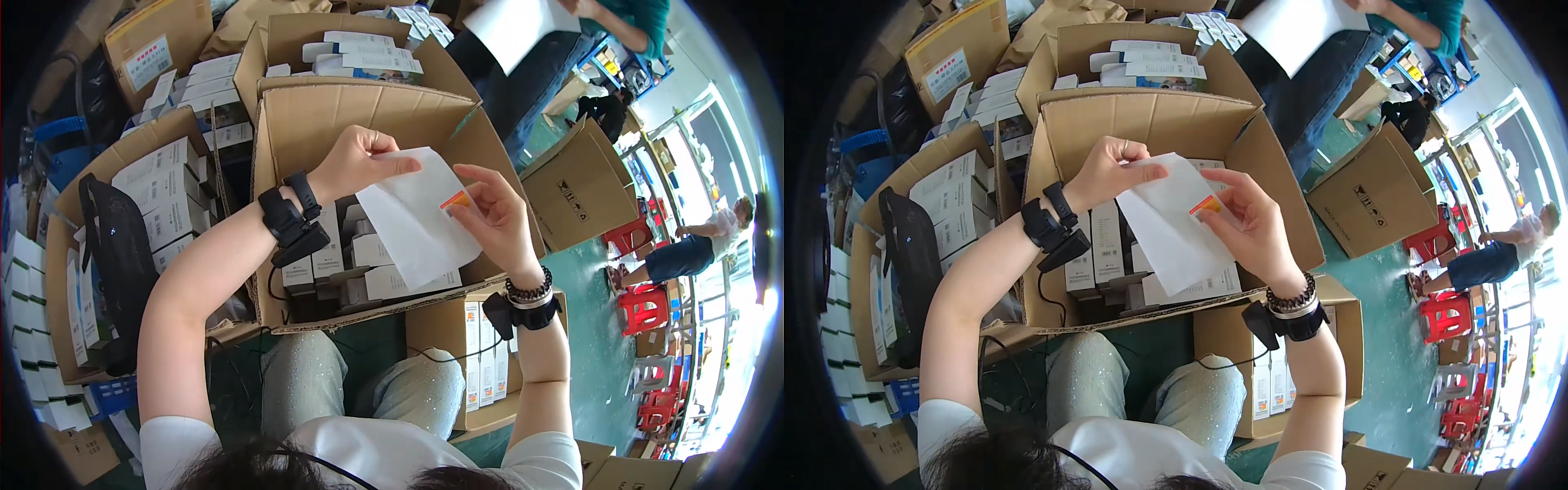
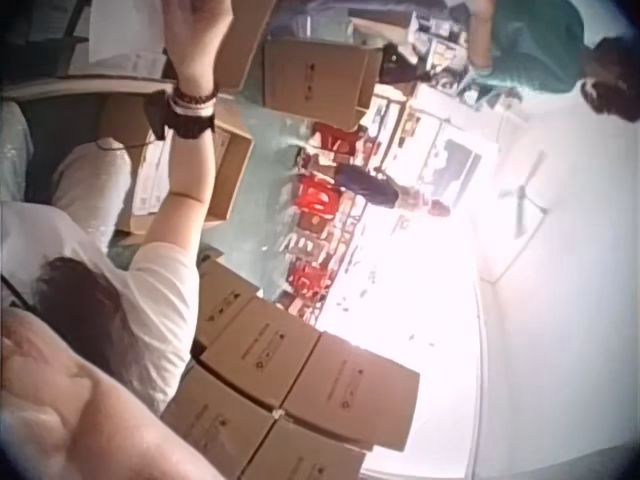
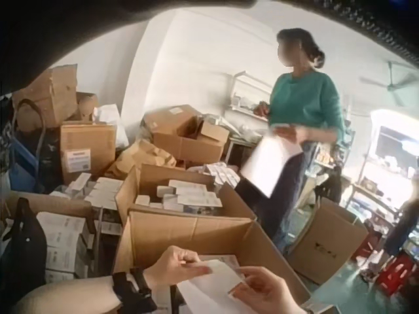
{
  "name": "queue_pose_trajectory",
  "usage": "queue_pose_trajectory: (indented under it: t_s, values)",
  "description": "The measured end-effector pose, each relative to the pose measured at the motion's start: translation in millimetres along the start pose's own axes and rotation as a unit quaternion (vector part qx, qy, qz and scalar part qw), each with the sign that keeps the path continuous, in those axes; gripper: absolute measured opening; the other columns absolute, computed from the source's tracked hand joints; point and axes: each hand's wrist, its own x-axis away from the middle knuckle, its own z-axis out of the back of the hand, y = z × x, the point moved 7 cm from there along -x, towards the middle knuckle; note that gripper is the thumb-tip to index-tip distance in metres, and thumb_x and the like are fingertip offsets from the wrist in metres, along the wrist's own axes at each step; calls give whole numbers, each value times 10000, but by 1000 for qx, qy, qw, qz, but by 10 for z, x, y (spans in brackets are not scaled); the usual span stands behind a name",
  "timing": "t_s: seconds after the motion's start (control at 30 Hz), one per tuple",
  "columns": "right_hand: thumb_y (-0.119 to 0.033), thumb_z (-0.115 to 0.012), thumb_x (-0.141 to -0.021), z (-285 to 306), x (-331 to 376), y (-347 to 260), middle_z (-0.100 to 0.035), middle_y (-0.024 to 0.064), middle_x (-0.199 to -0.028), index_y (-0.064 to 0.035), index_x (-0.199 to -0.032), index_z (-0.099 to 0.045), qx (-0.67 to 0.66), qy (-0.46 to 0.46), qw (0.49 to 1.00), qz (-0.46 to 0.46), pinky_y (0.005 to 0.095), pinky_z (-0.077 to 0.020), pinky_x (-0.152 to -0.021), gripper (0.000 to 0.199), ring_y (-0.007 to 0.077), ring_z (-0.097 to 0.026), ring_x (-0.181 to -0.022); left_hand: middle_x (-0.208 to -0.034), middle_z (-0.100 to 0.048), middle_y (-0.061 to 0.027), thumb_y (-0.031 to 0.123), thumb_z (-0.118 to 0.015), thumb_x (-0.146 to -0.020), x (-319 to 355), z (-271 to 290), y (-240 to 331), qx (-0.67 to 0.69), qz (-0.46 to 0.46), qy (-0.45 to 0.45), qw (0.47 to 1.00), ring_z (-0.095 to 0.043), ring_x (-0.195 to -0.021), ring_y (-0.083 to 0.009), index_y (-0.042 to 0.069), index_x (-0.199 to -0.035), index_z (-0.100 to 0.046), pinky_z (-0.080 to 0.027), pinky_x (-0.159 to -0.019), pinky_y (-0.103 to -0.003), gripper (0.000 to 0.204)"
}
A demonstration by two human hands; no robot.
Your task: Labeling small product boxes and organizing them into larger shipping cartons.
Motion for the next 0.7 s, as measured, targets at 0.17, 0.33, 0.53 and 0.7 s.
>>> queue_pose_trajectory:
  t_s: [0.17, 0.33, 0.53, 0.7]
  values:
    - [35, -602, -824, -5, -15, -125, -652, 57, -919, 0, -1180, -550, 86, -31, 995, 37, 199, -478, -758, 361, 70, -594, -840, -504, -390, 74, 352, -720, -782, -2, -41, -72, -37, 14, -15, 999, -317, -502, -17, 51, -541, -540, -261, -452, -206, 425]
    - [35, -605, -824, 40, -32, -214, -663, 59, -903, 13, -1085, -613, 137, -22, 988, 61, 203, -494, -744, 263, 68, -601, -826, -499, -340, 53, 331, -727, -776, 21, -87, -40, -99, -27, -35, 994, -283, -508, -32, 40, -515, -483, -243, -452, -219, 460]
    - [24, -618, -819, -7, -71, -171, -673, 61, -894, 26, -1021, -637, 133, -30, 990, 30, 207, -508, -738, 202, 75, -613, -816, -433, -321, 6, 394, -715, -763, 72, -77, -40, -118, -55, -23, 991, -275, -443, -71, 38, -471, -474, -241, -426, -234, 520]
    - [20, -624, -816, 22, -56, -126, -677, 64, -864, 25, -987, -645, 135, -15, 991, 11, 196, -507, -715, 172, 68, -618, -794, -427, -326, -6, 395, -709, -767, 33, -109, -48, -141, -78, -28, 987, -274, -431, -96, 39, -471, -475, -245, -426, -243, 518]
